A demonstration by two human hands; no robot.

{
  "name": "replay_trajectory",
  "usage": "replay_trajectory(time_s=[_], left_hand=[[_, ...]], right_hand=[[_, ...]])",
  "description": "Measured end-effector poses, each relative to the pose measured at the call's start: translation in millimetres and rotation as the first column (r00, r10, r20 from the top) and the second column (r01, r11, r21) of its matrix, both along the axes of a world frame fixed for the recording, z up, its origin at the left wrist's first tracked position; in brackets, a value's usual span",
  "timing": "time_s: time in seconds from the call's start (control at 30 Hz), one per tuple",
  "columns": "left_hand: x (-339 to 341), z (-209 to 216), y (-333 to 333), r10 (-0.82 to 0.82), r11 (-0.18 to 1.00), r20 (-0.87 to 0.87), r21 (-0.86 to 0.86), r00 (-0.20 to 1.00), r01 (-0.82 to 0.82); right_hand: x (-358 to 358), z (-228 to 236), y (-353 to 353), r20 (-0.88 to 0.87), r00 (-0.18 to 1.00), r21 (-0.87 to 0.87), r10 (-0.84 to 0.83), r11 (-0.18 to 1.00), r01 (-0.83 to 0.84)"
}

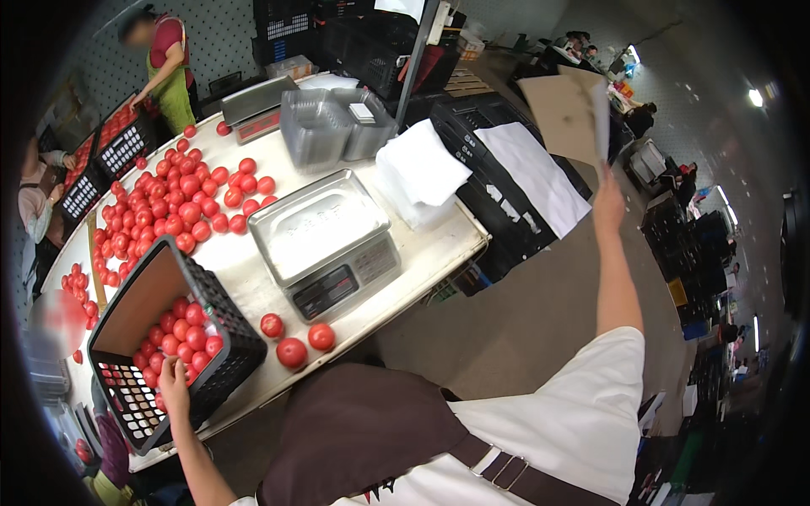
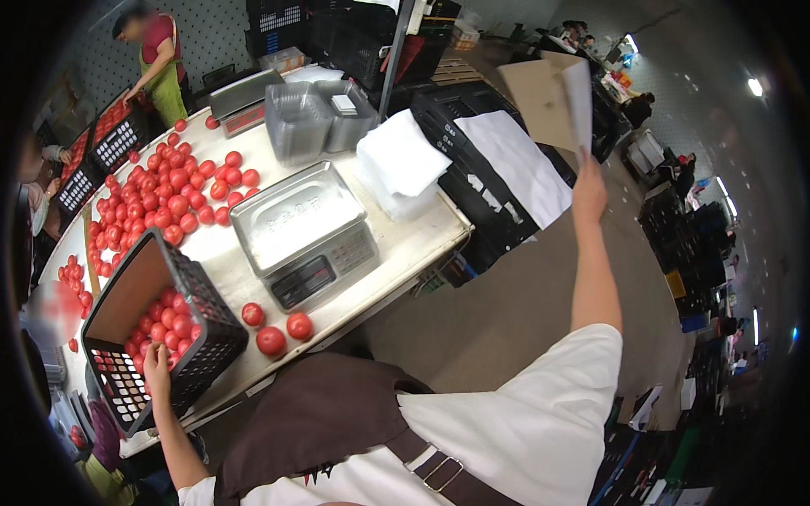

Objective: The person sorts red tomatoes from a large pile on a table into a black plastic crate lined with paper. They pick up tomatoes by hand, inspect them, and place them into the crate. The person also moves the crate to a different location and stacks it with other crates.

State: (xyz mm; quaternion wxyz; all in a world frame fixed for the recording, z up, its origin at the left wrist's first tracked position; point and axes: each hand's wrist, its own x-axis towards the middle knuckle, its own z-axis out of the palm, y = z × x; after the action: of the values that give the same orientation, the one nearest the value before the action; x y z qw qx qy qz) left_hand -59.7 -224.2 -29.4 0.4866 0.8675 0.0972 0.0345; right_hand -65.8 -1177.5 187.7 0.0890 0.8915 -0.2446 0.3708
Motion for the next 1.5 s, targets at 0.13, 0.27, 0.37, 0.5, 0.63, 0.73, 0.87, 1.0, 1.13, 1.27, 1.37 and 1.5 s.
replay_trajectory(time_s=[0.13, 0.27, 0.37, 0.5, 0.63, 0.73, 0.87, 1.0, 1.13, 1.27, 1.37, 1.5], left_hand=[[0.1, -1.4, 0.8, 0.071, 0.995, -0.033, 0.065, 0.997, -0.069], [-3.9, -4.9, 8.0, 0.112, 0.988, -0.076, 0.120, 0.991, -0.102], [0.9, -11.2, 13.0, 0.159, 0.981, -0.112, 0.128, 0.981, -0.144], [1.4, -14.0, 22.9, 0.218, 0.963, -0.165, 0.196, 0.962, -0.185], [10.6, -19.6, 13.9, 0.218, 0.958, -0.138, 0.219, 0.966, -0.185], [4.5, -18.9, 26.2, 0.236, 0.942, -0.160, 0.279, 0.959, -0.185], [-1.4, -19.5, 31.9, 0.256, 0.939, -0.133, 0.270, 0.958, -0.213], [-3.2, -15.9, 6.3, 0.277, 0.913, -0.070, 0.330, 0.958, -0.240], [16.6, 5.7, -37.2, 0.305, 0.811, -0.149, 0.559, 0.941, -0.174], [-0.2, 45.4, -50.1, 0.422, 0.742, -0.169, 0.629, 0.891, -0.233], [-9.6, 68.9, -64.0, 0.469, 0.755, -0.224, 0.603, 0.854, -0.257], [-3.5, 59.5, -56.3, 0.400, 0.808, -0.185, 0.534, 0.898, -0.249]], right_hand=[[3.4, -77.4, -76.2, -0.312, 0.940, -0.110, 0.137, 0.978, -0.179], [-9.5, -111.7, -126.9, -0.513, 0.858, -0.128, 0.014, 0.987, -0.093], [-29.8, -136.9, -179.5, -0.573, 0.819, -0.177, -0.020, 0.979, -0.100], [-10.9, -134.7, -202.0, -0.583, 0.786, -0.153, -0.205, 0.978, 0.142], [66.7, -108.9, -176.1, -0.216, 0.969, 0.356, 0.118, 0.934, -0.035], [135.4, -99.8, -78.2, -0.186, 0.978, 0.251, 0.092, 0.967, -0.043], [176.1, -148.7, -71.5, -0.480, 0.877, 0.151, -0.027, 0.982, 0.113], [185.9, -210.0, -146.2, -0.646, 0.685, 0.305, 0.336, 0.937, -0.172], [169.0, -179.9, -217.2, -0.525, 0.707, 0.522, 0.474, 0.835, -0.172], [251.9, -169.6, -91.7, -0.319, 0.844, 0.373, 0.431, 0.876, -0.306], [277.5, -152.6, 86.7, 0.023, 0.662, 0.533, 0.749, 0.551, -0.642], [223.7, -106.0, 340.9, 0.101, 0.379, 0.658, 0.920, 0.224, -0.719]])
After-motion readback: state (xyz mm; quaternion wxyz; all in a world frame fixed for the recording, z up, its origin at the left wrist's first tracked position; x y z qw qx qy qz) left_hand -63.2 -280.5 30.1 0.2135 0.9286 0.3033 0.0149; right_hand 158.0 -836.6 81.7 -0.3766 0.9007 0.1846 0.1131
